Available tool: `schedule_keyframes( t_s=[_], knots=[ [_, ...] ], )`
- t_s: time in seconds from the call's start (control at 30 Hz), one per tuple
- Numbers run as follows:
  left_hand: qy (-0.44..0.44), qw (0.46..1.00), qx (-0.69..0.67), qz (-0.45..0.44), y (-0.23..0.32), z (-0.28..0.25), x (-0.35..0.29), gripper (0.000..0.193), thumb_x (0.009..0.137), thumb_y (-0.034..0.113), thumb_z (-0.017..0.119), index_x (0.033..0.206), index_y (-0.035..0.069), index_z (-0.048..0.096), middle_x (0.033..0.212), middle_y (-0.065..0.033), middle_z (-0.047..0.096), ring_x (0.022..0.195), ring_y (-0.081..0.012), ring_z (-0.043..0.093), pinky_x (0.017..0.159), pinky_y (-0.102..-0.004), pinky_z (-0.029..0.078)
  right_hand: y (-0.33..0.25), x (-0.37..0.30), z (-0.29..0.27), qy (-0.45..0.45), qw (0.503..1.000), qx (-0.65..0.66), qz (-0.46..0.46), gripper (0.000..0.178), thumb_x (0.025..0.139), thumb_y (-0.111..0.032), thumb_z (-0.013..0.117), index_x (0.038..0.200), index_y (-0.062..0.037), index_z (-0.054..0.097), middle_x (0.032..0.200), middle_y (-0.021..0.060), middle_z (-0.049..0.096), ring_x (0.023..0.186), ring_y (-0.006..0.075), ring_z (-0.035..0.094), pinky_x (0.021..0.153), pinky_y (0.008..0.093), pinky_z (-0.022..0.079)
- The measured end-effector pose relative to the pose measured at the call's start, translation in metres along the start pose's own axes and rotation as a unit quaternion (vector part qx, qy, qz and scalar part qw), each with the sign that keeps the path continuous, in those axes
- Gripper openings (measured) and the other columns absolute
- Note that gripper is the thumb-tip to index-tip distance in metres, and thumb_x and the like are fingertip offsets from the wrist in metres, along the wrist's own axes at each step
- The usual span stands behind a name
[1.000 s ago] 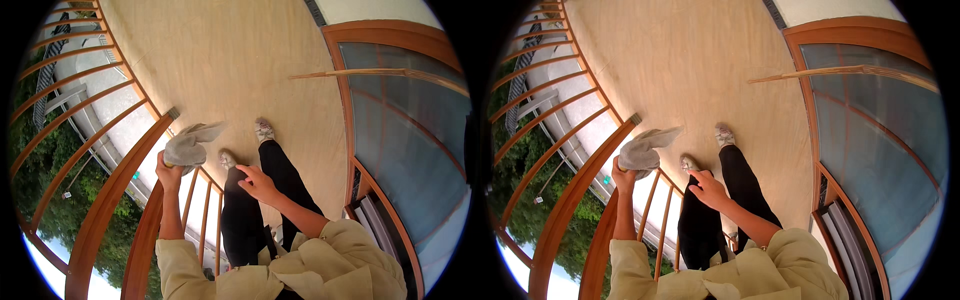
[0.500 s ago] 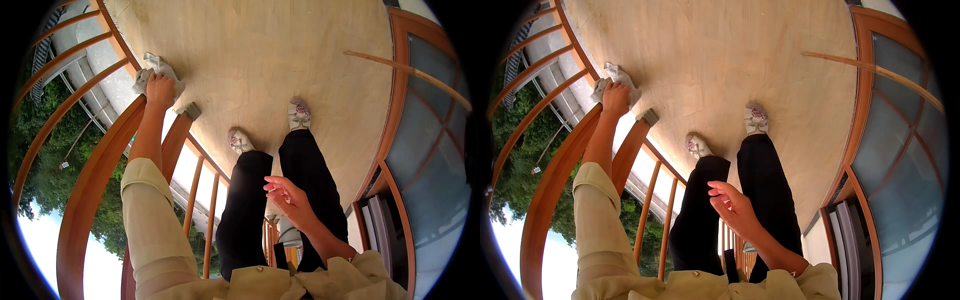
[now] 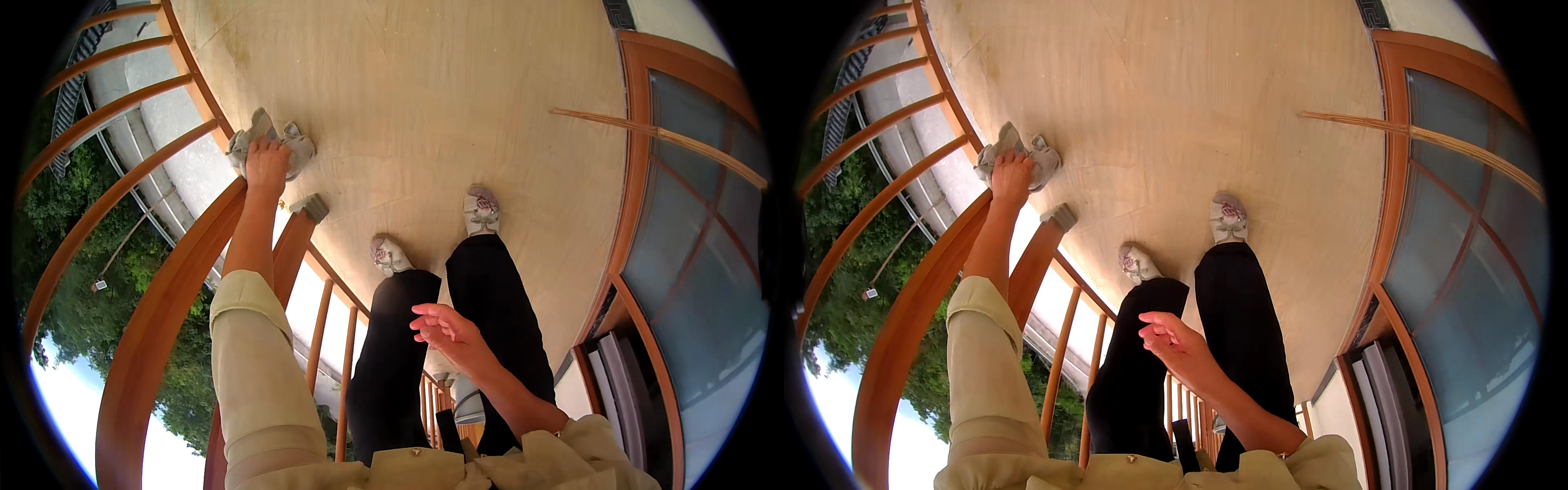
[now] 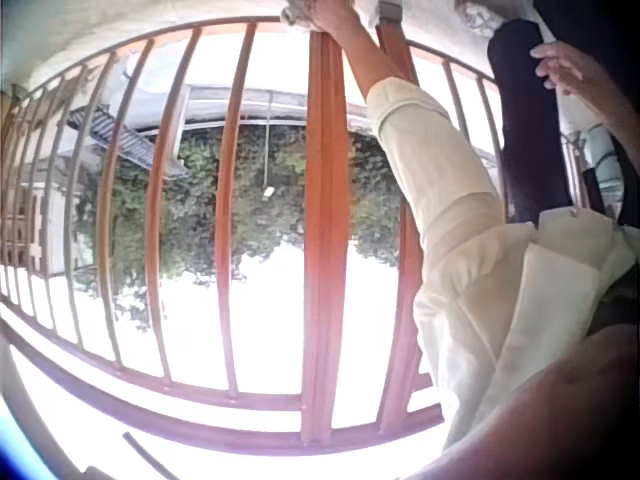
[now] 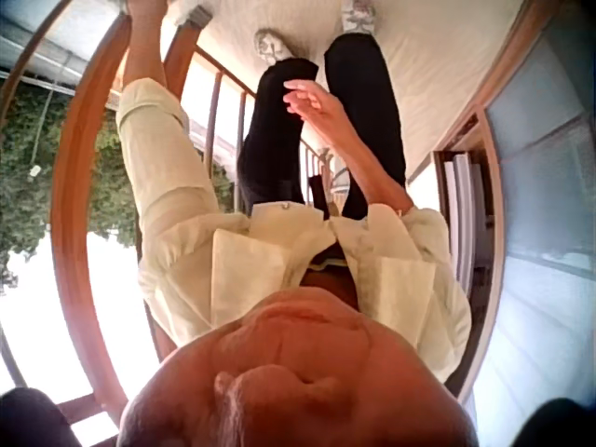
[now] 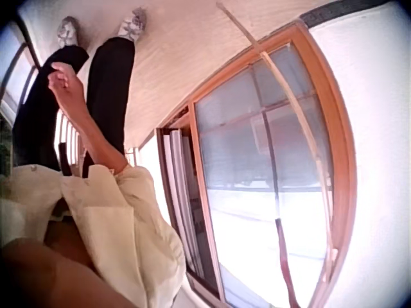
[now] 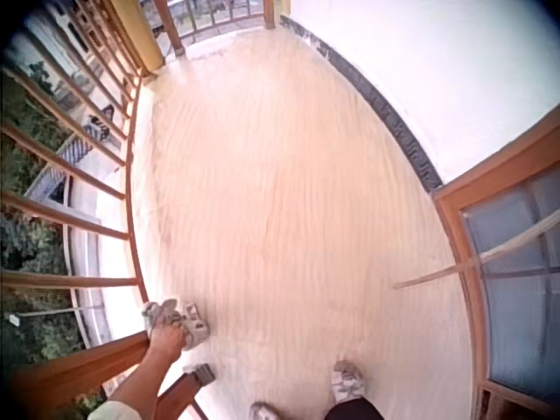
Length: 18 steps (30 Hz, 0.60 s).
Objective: The person wipes a wooden railing on an outdoor balcony using a cloth. They move along the railing, cleaning the top and sides, and occasionally dip the cloth into a bucket of water to wet it.
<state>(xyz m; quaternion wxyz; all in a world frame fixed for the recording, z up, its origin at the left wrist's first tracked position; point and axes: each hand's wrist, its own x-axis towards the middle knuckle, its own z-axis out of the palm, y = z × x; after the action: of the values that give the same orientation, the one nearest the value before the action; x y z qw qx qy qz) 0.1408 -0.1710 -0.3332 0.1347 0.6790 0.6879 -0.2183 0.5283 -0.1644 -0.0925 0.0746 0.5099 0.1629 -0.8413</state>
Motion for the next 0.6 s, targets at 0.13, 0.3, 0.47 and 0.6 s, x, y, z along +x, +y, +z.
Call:
schedule_keyframes(
  t_s=[0.13,0.3,0.47,0.6],
  knots=[
    [-0.212,0.976,-0.051,0.017,0.039,0.011,-0.025,0.014,0.071,0.009,0.068,0.085,0.013,0.068,0.089,-0.009,0.069,0.089,-0.0264,0.065,0.096,-0.0406,0.04,0.001,0.006,-0.01,0.014,1.0,0.005,-0.019,0.034,0.098,-0.017,0.054,0.13,-0.0081,0.049,0.113,0.0101,0.058,0.099,0.0139,0.058,0.086,0.0261,0.046],
    [-0.232,0.971,-0.055,-0.007,0.079,0.006,-0.065,0.032,0.072,0.008,0.069,0.103,0.014,0.064,0.107,-0.0063,0.065,0.107,-0.0236,0.059,0.093,-0.0353,0.042,0.011,0.008,-0.01,0.023,0.999,-0.025,0.036,0.035,0.098,-0.025,0.054,0.13,-0.0099,0.049,0.113,0.0086,0.06,0.098,0.014,0.059,0.081,0.0268,0.045],
    [-0.22,0.975,-0.039,0.024,0.087,0.05,-0.08,0.038,0.068,0.009,0.073,0.104,0.011,0.061,0.113,-0.0075,0.06,0.119,-0.0234,0.049,0.098,-0.0352,0.038,0.014,0.006,-0.016,-0.016,0.999,-0.024,0.03,0.038,0.098,-0.03,0.053,0.13,-0.0108,0.049,0.113,0.008,0.061,0.097,0.0138,0.059,0.081,0.0274,0.045],
    [-0.175,0.979,-0.07,0.074,0.115,0.04,-0.101,0.018,0.07,0.01,0.069,0.088,0.013,0.068,0.09,-0.0071,0.067,0.094,-0.0208,0.062,0.087,-0.0346,0.041,0.008,0.0,-0.021,0.021,0.999,-0.04,0.027,0.04,0.098,-0.031,0.053,0.13,-0.0075,0.05,0.11,0.0072,0.062,0.097,0.0158,0.061,0.079,0.0274,0.044]
  ],
)
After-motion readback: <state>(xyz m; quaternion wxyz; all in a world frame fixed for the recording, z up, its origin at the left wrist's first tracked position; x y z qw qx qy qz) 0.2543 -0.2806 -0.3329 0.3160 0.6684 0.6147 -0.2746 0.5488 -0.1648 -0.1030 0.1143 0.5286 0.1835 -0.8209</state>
